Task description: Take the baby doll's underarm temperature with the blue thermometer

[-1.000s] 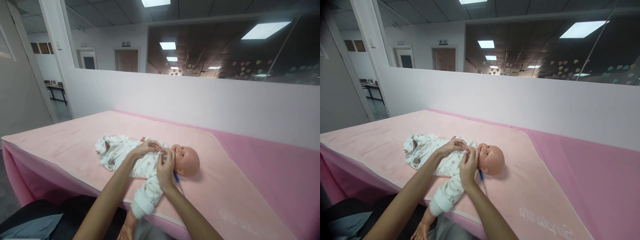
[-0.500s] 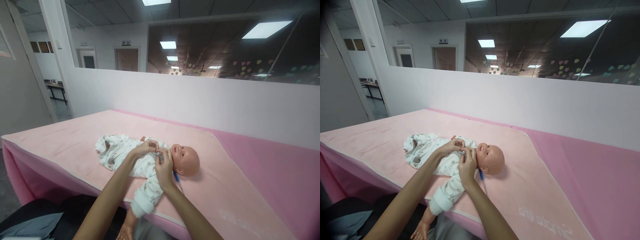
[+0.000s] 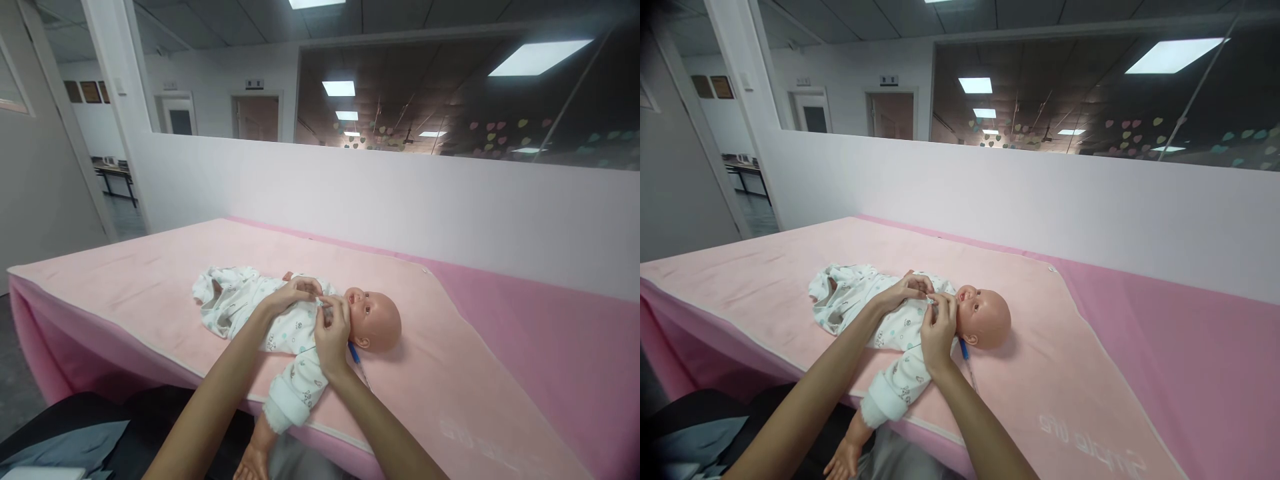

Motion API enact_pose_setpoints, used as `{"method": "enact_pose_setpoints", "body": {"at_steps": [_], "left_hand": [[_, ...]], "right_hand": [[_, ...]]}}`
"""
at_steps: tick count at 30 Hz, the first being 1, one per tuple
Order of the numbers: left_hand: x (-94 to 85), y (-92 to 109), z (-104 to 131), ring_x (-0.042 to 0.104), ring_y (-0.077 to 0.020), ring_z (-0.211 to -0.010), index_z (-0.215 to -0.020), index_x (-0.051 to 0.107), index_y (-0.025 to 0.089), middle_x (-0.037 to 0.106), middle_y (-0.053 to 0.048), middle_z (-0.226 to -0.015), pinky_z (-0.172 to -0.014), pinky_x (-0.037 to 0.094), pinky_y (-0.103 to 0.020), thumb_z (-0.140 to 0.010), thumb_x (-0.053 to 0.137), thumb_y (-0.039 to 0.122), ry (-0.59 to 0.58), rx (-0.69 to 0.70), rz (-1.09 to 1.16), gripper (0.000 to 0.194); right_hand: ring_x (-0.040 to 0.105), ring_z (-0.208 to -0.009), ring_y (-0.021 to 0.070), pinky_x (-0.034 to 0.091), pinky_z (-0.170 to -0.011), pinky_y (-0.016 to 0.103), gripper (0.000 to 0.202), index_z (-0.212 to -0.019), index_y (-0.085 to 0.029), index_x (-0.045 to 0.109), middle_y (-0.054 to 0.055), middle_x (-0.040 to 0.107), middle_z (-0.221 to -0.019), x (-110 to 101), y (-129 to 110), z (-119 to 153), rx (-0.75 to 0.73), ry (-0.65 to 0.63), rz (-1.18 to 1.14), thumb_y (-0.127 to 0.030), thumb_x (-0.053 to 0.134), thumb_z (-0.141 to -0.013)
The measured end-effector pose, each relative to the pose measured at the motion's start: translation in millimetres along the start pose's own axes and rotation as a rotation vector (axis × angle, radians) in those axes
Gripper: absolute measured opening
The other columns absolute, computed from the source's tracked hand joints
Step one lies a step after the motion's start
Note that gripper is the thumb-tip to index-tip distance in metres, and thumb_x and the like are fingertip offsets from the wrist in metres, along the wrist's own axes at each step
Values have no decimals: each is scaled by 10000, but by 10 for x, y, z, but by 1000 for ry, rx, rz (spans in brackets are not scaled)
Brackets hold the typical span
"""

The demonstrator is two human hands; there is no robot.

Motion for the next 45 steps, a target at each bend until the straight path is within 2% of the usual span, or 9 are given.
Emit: {"method": "enact_pose_setpoints", "body": {"at_steps": [5, 14, 19, 25, 28, 33, 38, 41, 45], "left_hand": [[23, 23, -2, 574, -167, -820, -803, 632, 133, 636, -55, -836, -757, 413, -265, -588, 677, 133, -8, 22, 30, 220], [12, 40, 6, 555, -144, -716, -761, 655, 126, 626, -22, -696, -702, 393, -242, -627, 660, 175, 31, -7, 4, 143], [-12, -3, -4, 530, -124, -689, -713, 617, 124, 588, -13, -687, -669, 383, -227, -655, 644, 221, 78, -30, 142, 116], [-12, -23, -51, 511, -110, -634, -689, 572, 117, 562, -19, -665, -617, 370, -225, -696, 617, 309, 171, -38, 199, 197], [-22, -18, -62, 489, -99, -579, -685, 568, 122, 547, -9, -630, -560, 350, -218, -697, 607, 334, 234, -36, 164, 216], [-44, -12, -19, 467, -91, -532, -650, 552, 137, 524, 9, -589, -521, 338, -216, -681, 602, 349, 351, 38, 146, 220], [-44, -41, -1, 449, -86, -508, -639, 567, 132, 518, 6, -568, -487, 313, -209, -681, 594, 367, 415, 57, 71, 240], [-111, -38, 8, 403, -83, -455, -606, 549, 145, 473, 24, -498, -453, 292, -215, -689, 567, 379, 592, 144, 29, 249], [-212, 31, 236, 335, -84, -406, -564, 509, 174, 373, 54, -422, -448, 301, -230, -745, 498, 337, 1049, 398, -183, 243]], "right_hand": [[522, -898, 180, 470, -765, 341, 197, -876, -211, 573, 68, 508, -968, -11, -11, -6, -3, 16, -10, -122, 419, -792], [528, -932, 178, 457, -829, 355, 216, -904, -206, 578, 71, 527, -985, -29, -48, -33, -73, 24, 69, -124, 398, -821], [558, -977, 181, 463, -838, 341, 268, -1023, -217, 581, 68, 606, -1014, -25, -71, -93, -265, -111, 181, -142, 389, -852], [588, -999, 190, 475, -814, 312, 290, -1116, -196, 555, 75, 630, -1082, 27, -76, -76, -351, -248, 257, -189, 388, -879], [608, -955, 182, 483, -761, 280, 293, -1125, -170, 550, 78, 643, -1062, 98, -74, -23, -352, -332, 300, -215, 384, -886], [580, -1000, 186, 469, -761, 274, 329, -1167, -166, 510, 78, 603, -1139, 137, -47, -46, -290, -345, 364, -268, 363, -890], [610, -779, 166, 421, -577, 246, 288, -1095, -195, 535, 59, 627, -1002, 189, -87, -113, -303, -432, 470, -286, 370, -877], [571, -649, 151, 335, -485, 244, 213, -961, -193, 570, 50, 609, -898, 241, -137, -145, -319, -442, 565, -273, 435, -817], [498, -561, 134, 241, -447, 250, 102, -783, -187, 553, 31, 568, -805, 270, -150, -151, -296, -407, 644, -243, 487, -728]]}}
Point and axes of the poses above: each hand's wrist, its own z-axis away from the middle knuckle, its own x-axis out of the palm, y = z × x, the point moved 3 cm from there along -z, towards the middle knuckle
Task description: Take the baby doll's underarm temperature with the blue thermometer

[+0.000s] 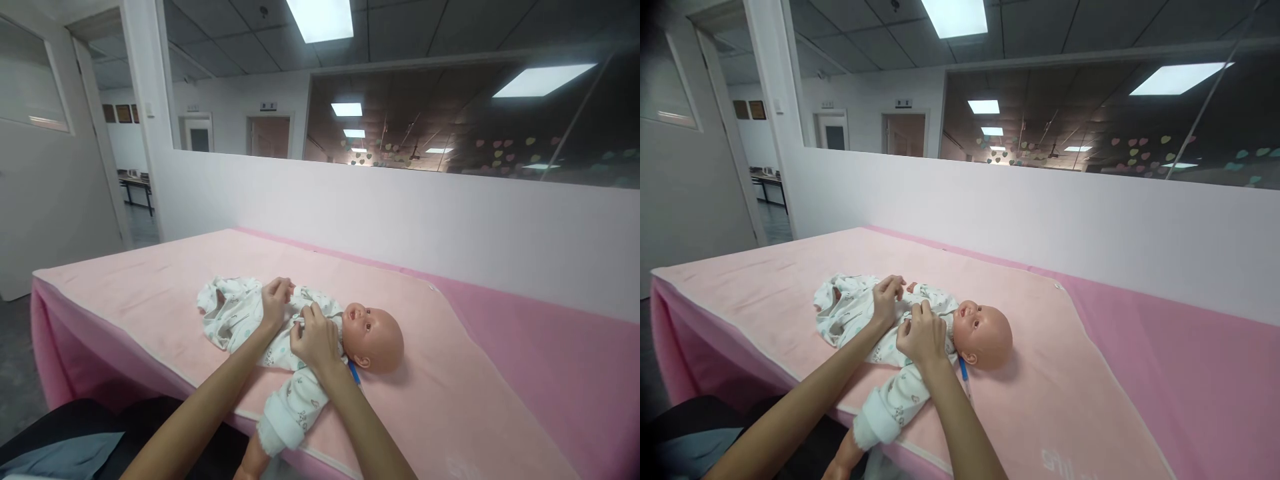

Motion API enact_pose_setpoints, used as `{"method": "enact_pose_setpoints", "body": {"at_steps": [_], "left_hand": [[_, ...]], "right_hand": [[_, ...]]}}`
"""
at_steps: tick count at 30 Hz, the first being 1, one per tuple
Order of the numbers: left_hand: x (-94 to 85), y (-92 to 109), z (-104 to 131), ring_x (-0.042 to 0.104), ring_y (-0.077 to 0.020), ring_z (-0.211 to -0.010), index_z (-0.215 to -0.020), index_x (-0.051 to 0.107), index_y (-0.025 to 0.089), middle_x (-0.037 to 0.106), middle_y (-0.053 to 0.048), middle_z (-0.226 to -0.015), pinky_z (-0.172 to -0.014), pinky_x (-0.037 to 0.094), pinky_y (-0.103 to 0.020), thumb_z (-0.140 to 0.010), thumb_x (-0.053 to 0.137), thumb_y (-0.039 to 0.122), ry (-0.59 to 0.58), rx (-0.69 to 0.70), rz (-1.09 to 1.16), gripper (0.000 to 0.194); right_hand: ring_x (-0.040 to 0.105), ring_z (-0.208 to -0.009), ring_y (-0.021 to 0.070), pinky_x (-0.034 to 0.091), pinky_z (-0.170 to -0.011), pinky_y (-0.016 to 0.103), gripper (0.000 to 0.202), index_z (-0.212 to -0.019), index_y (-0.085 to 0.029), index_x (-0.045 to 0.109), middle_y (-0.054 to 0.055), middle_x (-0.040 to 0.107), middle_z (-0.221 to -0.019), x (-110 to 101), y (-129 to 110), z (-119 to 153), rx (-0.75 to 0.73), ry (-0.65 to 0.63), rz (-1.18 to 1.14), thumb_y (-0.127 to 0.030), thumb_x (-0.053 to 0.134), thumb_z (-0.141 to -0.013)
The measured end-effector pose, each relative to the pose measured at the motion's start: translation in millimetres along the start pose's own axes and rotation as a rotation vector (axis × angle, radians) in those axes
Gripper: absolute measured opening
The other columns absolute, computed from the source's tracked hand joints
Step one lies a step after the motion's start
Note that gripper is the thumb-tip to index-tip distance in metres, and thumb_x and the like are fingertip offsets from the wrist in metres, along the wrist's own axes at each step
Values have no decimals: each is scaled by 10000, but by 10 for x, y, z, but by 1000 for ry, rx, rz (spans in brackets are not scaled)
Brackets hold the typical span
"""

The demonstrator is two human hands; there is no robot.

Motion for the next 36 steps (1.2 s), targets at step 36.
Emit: {"method": "enact_pose_setpoints", "body": {"at_steps": [36], "left_hand": [[-199, 272, 492, 532, -202, -778, -817, 545, 207, 614, -37, -819, -736, 388, -344, -751, 443, 184, -435, 541, -813, 123]], "right_hand": [[549, -576, 124, 303, -518, 224, 215, -846, -180, 560, 19, 607, -648, 63, 79, 127, 1, 149, -173, -254, 363, -892]]}}
Point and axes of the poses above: each hand's wrist, its own z-axis away from the middle knuckle, its own x-axis out of the palm, y = z × x, the point moved 3 cm from there along -z, towards the middle knuckle
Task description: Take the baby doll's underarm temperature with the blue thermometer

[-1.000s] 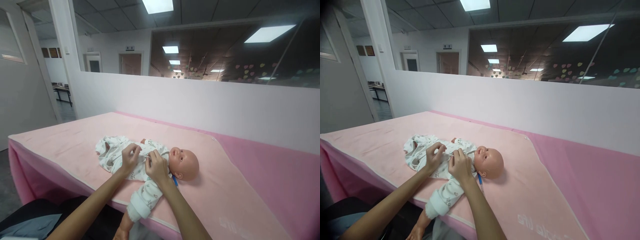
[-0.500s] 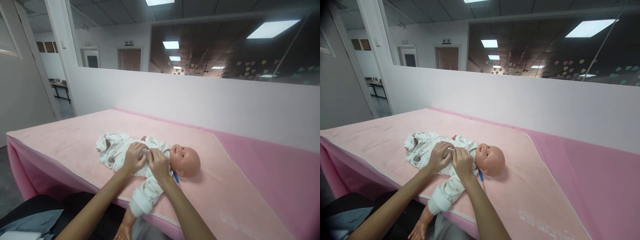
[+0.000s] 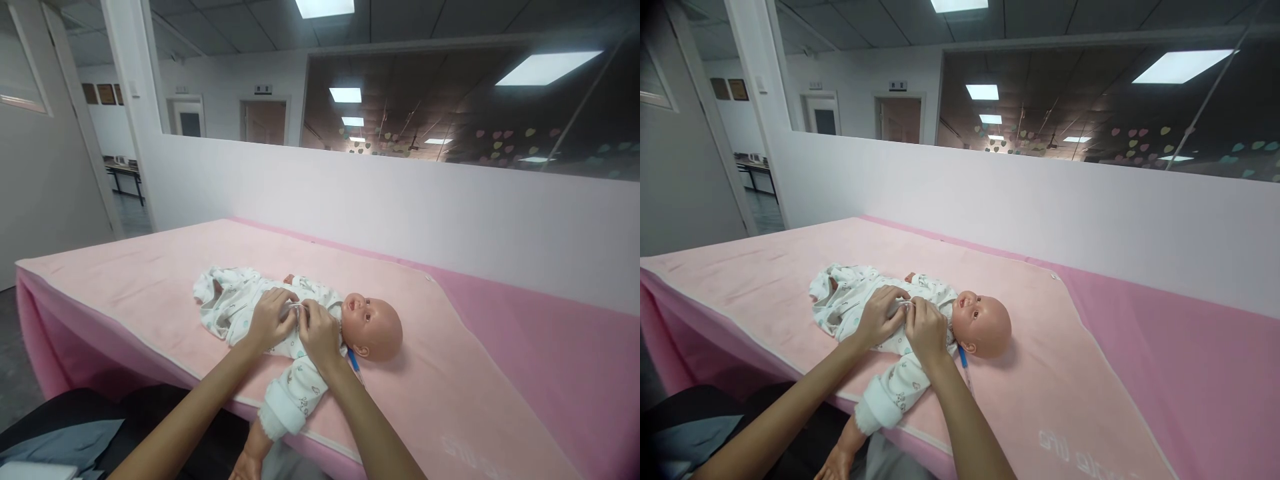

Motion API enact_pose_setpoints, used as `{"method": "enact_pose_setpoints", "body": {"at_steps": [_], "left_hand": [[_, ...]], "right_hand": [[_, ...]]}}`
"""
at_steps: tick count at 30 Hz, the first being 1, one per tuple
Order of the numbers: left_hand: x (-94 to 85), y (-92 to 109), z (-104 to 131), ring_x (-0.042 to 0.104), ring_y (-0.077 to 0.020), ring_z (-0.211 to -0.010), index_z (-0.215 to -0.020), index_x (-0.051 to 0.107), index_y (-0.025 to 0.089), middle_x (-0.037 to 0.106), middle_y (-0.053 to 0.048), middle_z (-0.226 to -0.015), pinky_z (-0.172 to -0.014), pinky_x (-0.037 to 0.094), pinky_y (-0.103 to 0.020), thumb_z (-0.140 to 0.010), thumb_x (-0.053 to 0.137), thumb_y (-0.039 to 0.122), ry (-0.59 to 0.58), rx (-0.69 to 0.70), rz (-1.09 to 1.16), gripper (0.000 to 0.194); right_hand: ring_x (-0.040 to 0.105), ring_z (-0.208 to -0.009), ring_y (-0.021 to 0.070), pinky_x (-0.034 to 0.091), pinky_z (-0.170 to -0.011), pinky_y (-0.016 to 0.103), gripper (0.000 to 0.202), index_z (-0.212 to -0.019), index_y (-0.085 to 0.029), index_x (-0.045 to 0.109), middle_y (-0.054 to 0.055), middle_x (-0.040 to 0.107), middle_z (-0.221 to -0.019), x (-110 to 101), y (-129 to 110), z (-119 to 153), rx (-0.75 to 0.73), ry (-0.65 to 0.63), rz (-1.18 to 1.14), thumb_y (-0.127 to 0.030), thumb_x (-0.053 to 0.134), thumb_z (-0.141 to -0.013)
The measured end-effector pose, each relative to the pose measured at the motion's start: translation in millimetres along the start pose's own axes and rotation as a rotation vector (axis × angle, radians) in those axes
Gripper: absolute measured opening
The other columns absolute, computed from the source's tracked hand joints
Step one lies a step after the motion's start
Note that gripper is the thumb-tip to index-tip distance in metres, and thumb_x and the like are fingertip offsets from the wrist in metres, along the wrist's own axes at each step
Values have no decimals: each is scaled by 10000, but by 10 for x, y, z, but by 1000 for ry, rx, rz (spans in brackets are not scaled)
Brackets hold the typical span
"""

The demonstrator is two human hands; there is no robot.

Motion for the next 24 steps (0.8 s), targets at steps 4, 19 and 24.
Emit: {"method": "enact_pose_setpoints", "body": {"at_steps": [4, 19, 24], "left_hand": [[7, 10, -7, 536, -196, -788, -785, 548, 209, 625, -23, -819, -774, 366, -354, -744, 446, 174, -29, 14, -18, 115], [34, -47, 16, 519, -193, -747, -789, 512, 197, 588, -31, -767, -749, 374, -351, -740, 427, 168, -10, -15, 25, 102], [41, -44, 22, 513, -187, -728, -775, 503, 198, 582, -30, -747, -722, 384, -339, -724, 406, 141, -18, 12, 39, 123]], "right_hand": [[556, -590, 130, 321, -535, 226, 198, -838, -179, 566, 29, 622, -672, 0, 0, 3, 3, 5, -18, -244, 384, -879], [590, -659, 126, 370, -580, 224, 217, -933, -184, 584, 27, 653, -757, 3, 13, 12, -19, 4, -56, -174, 376, -872], [593, -669, 128, 380, -598, 223, 229, -919, -191, 591, 25, 654, -754, 9, 20, 12, -8, -3, -61, -182, 365, -881]]}}
Point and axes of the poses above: each hand's wrist, its own z-axis away from the middle knuckle, its own x-axis out of the palm, y = z × x, the point moved 3 cm from there along -z, towards the middle knuckle
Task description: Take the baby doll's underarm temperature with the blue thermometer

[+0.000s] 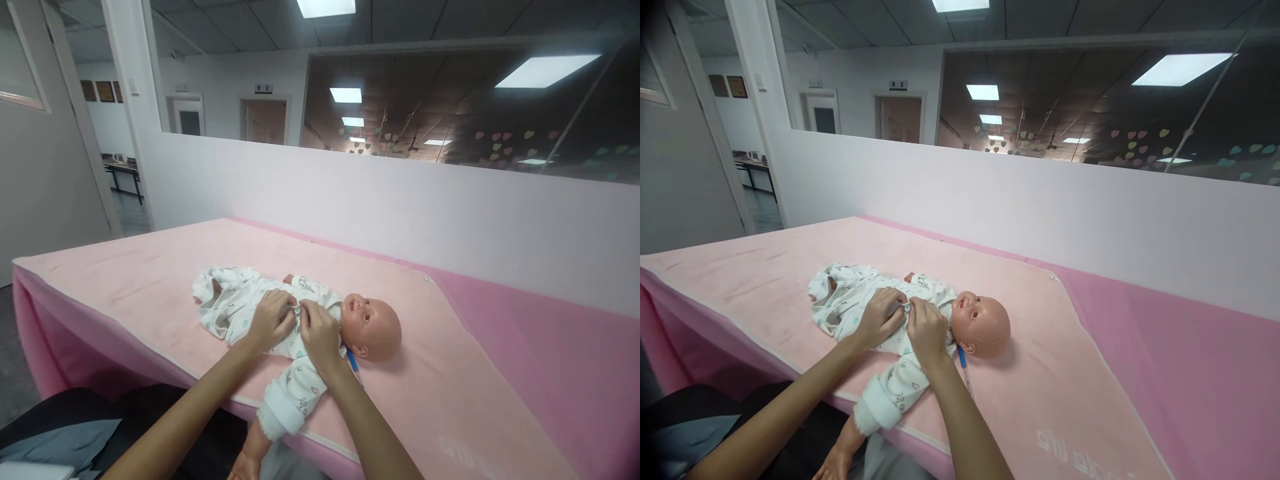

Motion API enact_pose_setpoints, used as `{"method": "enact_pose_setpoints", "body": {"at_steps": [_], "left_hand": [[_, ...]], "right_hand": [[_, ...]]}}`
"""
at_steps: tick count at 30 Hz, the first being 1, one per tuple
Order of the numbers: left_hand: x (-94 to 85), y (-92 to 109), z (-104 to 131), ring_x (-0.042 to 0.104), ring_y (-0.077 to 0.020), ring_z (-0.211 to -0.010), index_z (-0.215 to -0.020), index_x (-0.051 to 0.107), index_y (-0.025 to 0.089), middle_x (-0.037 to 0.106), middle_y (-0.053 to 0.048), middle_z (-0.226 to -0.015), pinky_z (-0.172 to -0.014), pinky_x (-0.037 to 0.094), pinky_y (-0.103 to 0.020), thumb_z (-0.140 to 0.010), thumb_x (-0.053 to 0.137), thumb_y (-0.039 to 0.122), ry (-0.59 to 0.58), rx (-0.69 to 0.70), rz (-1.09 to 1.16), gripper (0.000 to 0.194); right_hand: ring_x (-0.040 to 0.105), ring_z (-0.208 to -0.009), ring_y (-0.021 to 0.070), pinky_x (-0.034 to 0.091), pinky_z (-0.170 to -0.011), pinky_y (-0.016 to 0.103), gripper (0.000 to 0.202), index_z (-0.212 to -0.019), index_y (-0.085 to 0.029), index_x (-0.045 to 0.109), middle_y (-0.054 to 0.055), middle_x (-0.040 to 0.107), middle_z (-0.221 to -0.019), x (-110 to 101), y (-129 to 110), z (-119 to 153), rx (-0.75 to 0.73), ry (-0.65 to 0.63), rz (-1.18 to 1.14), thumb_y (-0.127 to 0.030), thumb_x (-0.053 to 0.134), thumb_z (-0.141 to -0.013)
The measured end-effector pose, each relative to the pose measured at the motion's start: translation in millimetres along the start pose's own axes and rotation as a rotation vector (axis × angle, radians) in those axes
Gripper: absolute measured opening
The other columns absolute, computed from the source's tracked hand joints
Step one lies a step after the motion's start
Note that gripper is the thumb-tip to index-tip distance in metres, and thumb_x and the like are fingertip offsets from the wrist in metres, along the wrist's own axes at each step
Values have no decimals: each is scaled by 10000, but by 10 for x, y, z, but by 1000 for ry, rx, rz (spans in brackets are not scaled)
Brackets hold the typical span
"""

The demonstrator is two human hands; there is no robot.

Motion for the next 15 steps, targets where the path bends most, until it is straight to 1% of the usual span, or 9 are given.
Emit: {"method": "enact_pose_setpoints", "body": {"at_steps": [6, 11, 13, 15], "left_hand": [[8, -26, 17, 515, -200, -730, -780, 495, 202, 584, -37, -756, -720, 387, -349, -727, 401, 146, -9, 13, 9, 122], [-15, -23, 37, 532, -202, -757, -882, 510, 197, 610, -44, -817, -712, 402, -335, -733, 416, 156, 42, -20, 23, 181], [-27, -12, 36, 535, -196, -738, -861, 513, 200, 608, -36, -784, -700, 405, -326, -731, 415, 154, 51, -28, 22, 169], [-29, 8, 26, 529, -187, -699, -803, 518, 202, 593, -26, -723, -694, 401, -325, -733, 412, 152, 34, -13, 9, 137]], "right_hand": [[589, -704, 123, 393, -607, 213, 231, -928, -187, 585, 36, 636, -809, -28, -9, -17, 14, -7, -47, -214, 360, -885], [585, -778, 138, 412, -630, 216, 205, -987, -188, 563, 46, 614, -907, -78, -40, -28, 17, -8, -74, -231, 438, -831], [581, -792, 138, 418, -637, 214, 219, -998, -188, 556, 47, 606, -917, -83, -51, -29, 0, -21, -61, -210, 447, -810], [577, -790, 138, 421, -637, 214, 231, -1001, -189, 553, 44, 599, -910, -82, -57, -29, -17, -33, -35, -193, 455, -791]]}}
Point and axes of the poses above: each hand's wrist, its own z-axis away from the middle knuckle, its own x-axis out of the palm, y = z × x, the point moved 3 cm from there along -z, towards the middle knuckle
